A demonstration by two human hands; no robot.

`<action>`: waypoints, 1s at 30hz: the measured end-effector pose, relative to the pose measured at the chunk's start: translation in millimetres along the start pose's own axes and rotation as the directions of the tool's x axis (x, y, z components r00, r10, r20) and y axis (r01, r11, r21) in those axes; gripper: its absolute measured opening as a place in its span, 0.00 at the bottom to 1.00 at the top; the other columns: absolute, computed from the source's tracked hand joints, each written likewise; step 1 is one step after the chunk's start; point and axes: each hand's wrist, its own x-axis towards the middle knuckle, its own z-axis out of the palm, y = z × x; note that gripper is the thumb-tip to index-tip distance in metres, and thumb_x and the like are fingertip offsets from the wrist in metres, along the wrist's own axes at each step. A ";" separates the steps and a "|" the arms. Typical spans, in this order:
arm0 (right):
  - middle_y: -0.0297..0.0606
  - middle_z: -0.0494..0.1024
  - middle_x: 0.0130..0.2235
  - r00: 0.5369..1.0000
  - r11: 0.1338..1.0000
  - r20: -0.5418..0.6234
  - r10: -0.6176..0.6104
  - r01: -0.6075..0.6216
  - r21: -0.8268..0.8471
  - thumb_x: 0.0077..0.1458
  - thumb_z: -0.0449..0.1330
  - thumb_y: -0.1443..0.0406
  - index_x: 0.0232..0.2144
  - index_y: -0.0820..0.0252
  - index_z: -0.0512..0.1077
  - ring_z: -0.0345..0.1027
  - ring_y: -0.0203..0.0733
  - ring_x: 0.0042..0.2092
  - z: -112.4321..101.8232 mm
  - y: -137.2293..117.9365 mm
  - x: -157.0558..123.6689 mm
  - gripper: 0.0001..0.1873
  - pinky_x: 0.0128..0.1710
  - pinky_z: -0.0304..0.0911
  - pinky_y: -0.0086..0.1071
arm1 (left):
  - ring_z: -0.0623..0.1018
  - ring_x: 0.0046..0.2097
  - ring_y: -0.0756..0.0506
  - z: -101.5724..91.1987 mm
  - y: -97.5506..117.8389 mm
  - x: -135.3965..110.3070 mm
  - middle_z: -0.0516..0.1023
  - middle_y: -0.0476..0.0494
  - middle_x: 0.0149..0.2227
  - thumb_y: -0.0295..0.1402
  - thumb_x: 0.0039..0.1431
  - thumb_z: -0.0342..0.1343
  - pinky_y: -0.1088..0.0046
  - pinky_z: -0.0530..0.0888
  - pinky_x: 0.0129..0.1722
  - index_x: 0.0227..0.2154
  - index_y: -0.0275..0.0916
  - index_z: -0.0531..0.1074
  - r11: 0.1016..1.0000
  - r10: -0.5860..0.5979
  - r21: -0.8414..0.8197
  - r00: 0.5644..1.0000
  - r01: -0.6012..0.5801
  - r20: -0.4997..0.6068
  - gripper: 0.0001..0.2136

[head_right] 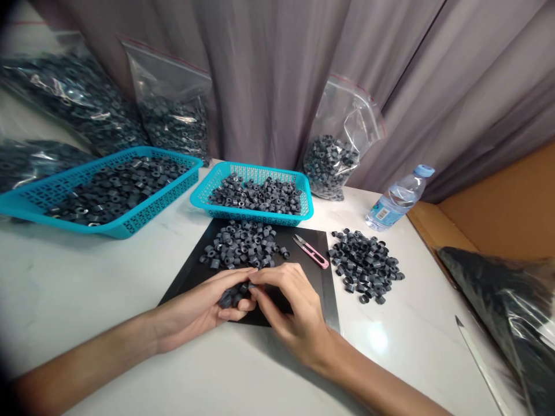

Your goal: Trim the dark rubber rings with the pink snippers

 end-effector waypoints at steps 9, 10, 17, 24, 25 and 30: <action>0.42 0.79 0.45 1.000 0.999 0.001 0.009 -0.009 -0.048 0.59 0.62 0.72 0.44 0.58 0.71 0.74 0.43 0.46 -3.3 -2.6 2.8 0.10 0.46 0.68 0.40 | 0.70 0.28 0.55 3.0 1.2 -1.1 0.72 0.47 0.29 0.28 0.67 0.50 0.83 0.60 0.22 0.37 0.33 0.73 1.000 0.023 0.005 0.999 -0.023 -0.039 0.07; 0.42 0.78 0.45 1.000 0.999 -0.018 0.026 -0.027 -0.045 0.60 0.61 0.72 0.43 0.58 0.71 0.73 0.44 0.47 -3.3 -2.0 2.3 0.09 0.47 0.68 0.40 | 0.70 0.28 0.55 3.0 1.3 -0.7 0.71 0.47 0.29 0.28 0.66 0.52 0.83 0.60 0.22 0.36 0.33 0.73 1.000 0.020 -0.002 1.000 -0.021 -0.015 0.07; 0.39 0.76 0.41 0.973 0.978 -0.135 0.190 -0.176 0.110 0.60 0.60 0.71 0.40 0.57 0.71 0.73 0.42 0.45 0.1 4.3 -2.3 0.07 0.46 0.69 0.38 | 0.69 0.29 0.56 0.8 4.0 1.8 0.71 0.45 0.33 0.32 0.65 0.55 0.85 0.58 0.21 0.37 0.31 0.77 0.999 -0.009 -0.036 0.995 0.013 0.098 0.09; 0.37 0.77 0.40 0.954 0.970 -0.187 0.236 -0.222 0.097 0.57 0.64 0.70 0.37 0.57 0.71 0.72 0.42 0.44 -1.3 4.0 1.3 0.06 0.52 0.65 0.41 | 0.73 0.31 0.55 1.8 4.1 0.2 0.74 0.44 0.33 0.33 0.64 0.57 0.84 0.67 0.27 0.34 0.32 0.78 1.000 0.014 0.000 0.995 -0.014 0.102 0.09; 0.37 0.76 0.40 0.948 0.967 -0.195 0.249 -0.234 0.100 0.58 0.63 0.70 0.37 0.57 0.71 0.72 0.42 0.44 -1.3 4.1 1.5 0.06 0.52 0.65 0.41 | 0.74 0.32 0.54 2.1 4.2 0.0 0.75 0.44 0.33 0.32 0.64 0.57 0.83 0.69 0.31 0.35 0.32 0.79 1.000 0.020 0.009 0.996 -0.021 0.088 0.09; 0.36 0.76 0.41 0.924 0.952 -0.246 0.293 -0.258 0.167 0.57 0.63 0.70 0.40 0.55 0.70 0.72 0.42 0.44 2.0 2.4 -1.8 0.09 0.49 0.67 0.39 | 0.76 0.36 0.51 2.4 4.9 1.9 0.78 0.43 0.37 0.30 0.62 0.57 0.79 0.72 0.36 0.35 0.33 0.80 0.999 0.029 0.018 0.998 -0.030 0.053 0.07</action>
